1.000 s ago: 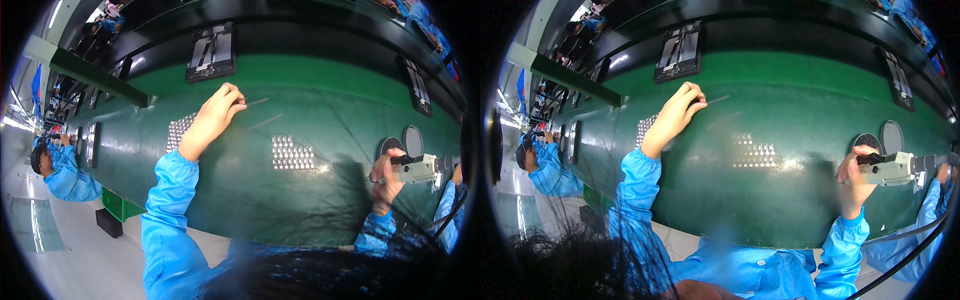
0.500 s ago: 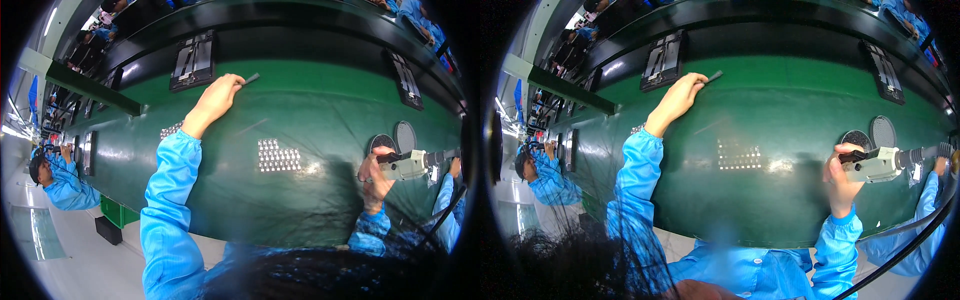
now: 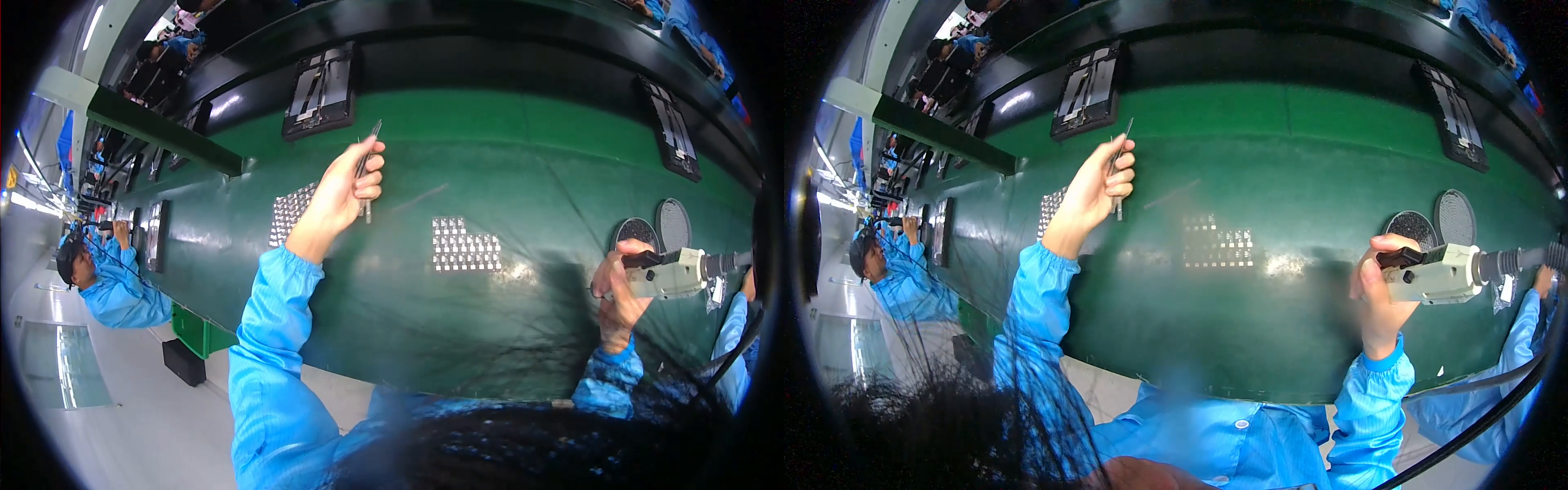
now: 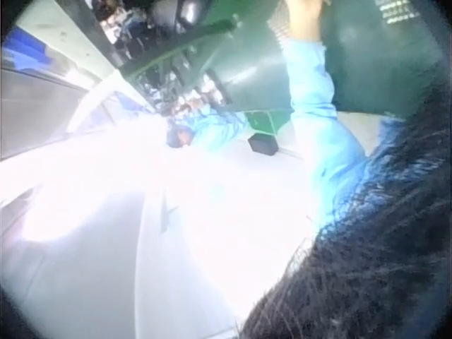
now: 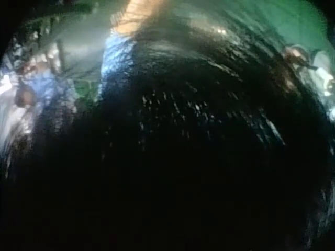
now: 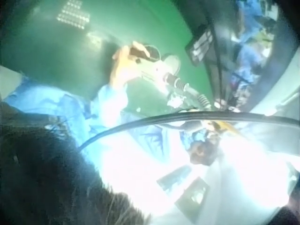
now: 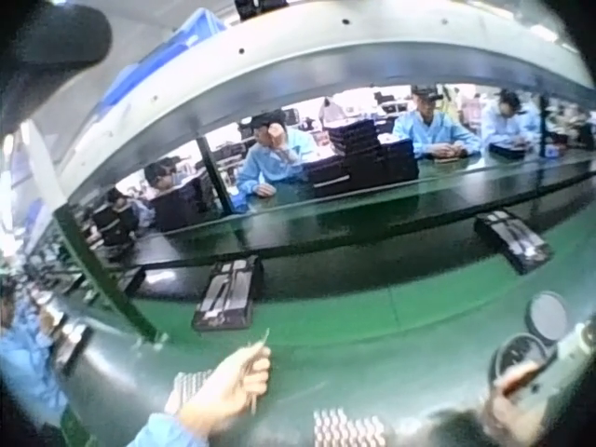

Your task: The person assembles internal electronic components and ribbon cables into a tablet chassis, securing them with an electric screwdriver and positioning small parts with tweezers.

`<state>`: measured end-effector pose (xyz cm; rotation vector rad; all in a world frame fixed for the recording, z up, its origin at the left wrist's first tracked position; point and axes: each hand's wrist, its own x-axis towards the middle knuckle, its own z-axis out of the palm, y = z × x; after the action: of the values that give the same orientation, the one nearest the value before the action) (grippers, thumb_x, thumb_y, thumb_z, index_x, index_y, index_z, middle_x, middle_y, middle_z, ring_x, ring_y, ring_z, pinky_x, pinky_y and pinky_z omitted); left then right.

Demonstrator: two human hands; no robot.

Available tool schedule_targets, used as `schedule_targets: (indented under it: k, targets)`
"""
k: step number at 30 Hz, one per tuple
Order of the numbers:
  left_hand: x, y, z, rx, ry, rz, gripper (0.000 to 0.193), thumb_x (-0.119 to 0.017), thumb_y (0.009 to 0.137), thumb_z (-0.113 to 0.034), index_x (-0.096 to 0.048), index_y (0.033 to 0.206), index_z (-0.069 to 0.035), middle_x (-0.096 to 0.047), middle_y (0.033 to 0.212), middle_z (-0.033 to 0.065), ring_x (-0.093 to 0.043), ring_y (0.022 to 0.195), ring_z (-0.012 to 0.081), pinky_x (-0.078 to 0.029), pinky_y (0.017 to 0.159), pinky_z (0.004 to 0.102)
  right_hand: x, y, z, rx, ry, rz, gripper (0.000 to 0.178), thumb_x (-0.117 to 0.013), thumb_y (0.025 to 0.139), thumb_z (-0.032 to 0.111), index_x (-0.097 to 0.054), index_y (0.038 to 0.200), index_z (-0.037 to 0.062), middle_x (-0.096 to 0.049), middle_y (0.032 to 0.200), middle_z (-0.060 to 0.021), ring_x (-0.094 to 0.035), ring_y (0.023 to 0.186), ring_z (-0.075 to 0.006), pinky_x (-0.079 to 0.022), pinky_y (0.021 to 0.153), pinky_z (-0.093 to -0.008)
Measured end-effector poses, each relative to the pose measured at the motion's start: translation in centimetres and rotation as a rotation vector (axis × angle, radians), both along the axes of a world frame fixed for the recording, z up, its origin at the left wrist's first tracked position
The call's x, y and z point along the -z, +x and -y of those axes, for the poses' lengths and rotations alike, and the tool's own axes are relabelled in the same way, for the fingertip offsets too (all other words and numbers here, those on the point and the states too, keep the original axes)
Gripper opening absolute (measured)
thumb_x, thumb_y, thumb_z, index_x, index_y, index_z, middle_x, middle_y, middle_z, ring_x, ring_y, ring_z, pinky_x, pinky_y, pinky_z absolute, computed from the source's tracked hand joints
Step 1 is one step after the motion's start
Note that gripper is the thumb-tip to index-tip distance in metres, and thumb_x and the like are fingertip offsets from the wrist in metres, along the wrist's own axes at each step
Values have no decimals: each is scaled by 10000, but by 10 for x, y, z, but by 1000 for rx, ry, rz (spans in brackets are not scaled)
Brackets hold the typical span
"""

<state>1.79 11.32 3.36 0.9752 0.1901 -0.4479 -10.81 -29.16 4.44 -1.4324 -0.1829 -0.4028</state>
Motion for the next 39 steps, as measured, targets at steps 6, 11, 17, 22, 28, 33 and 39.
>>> schedule_targets:
  k: [6, 11, 17, 22, 28, 33, 39]
  targets:
    - [-3, -44, 21, 273, 616, 226, 279, -491, 1062, -283, -610, 1129, -41, -507, 779, -43, -442, 697, 49, -369, 582, 197, 7, 0, -1, 0, 16, -27, 263, -645, 919, 98, -536, 1145, 20, -511, 681, -35, -462, 499, -108, -361, 472, -244]
    - [-10, -45, 21, 263, 602, 38, 277, -541, 1037, -298, -616, 1076, -34, -508, 796, -43, -443, 646, 56, -366, 547, 223, 3, -2, -3, 3, 35, -33, 256, -643, 922, 91, -540, 1145, 21, -512, 687, -35, -466, 505, -109, -358, 475, -247]
    - [-5, -43, 39, 269, 1267, 456, 297, -725, 900, -263, -636, 1037, -15, -578, 708, 40, -526, 616, 130, -447, 589, 322, 3, 0, 1, 1, 27, -22, 248, -645, 918, 80, -547, 1138, 21, -514, 684, -36, -469, 508, -110, -359, 476, -247]
    - [-9, -46, 43, 241, 1389, 609, 261, -743, 866, -227, -667, 1018, -30, -621, 692, 117, -586, 619, 223, -478, 631, 335, 4, 1, -1, -18, 50, -16, 260, -651, 910, 85, -545, 1137, 16, -515, 688, -38, -476, 510, -115, -363, 478, -246]
    - [-8, -7, 41, 170, 1352, 652, 309, -816, 794, -247, -692, 982, -35, -646, 754, 104, -598, 663, 190, -474, 636, 354, 8, 2, 3, -43, 39, -7, 279, -658, 891, 80, -543, 1137, 18, -520, 702, -41, -486, 514, -121, -380, 482, -244]
    - [-5, 41, 28, 169, 1433, 714, 401, -839, 764, -285, -711, 1046, -31, -528, 704, 59, -506, 655, 164, -442, 650, 325, 8, 3, 0, 24, -13, -13, 301, -642, 913, 96, -526, 1168, -15, -469, 624, -34, -443, 478, -129, -376, 441, -272]
    - [8, 76, 5, 223, 1433, 626, 348, -753, 855, -361, -745, 1041, -67, -711, 881, 144, -669, 834, 267, -516, 781, 378, 9, 3, 3, 14, 24, -36, 244, -638, 895, 29, -543, 1119, 31, -515, 683, -36, -484, 511, -117, -387, 464, -250]
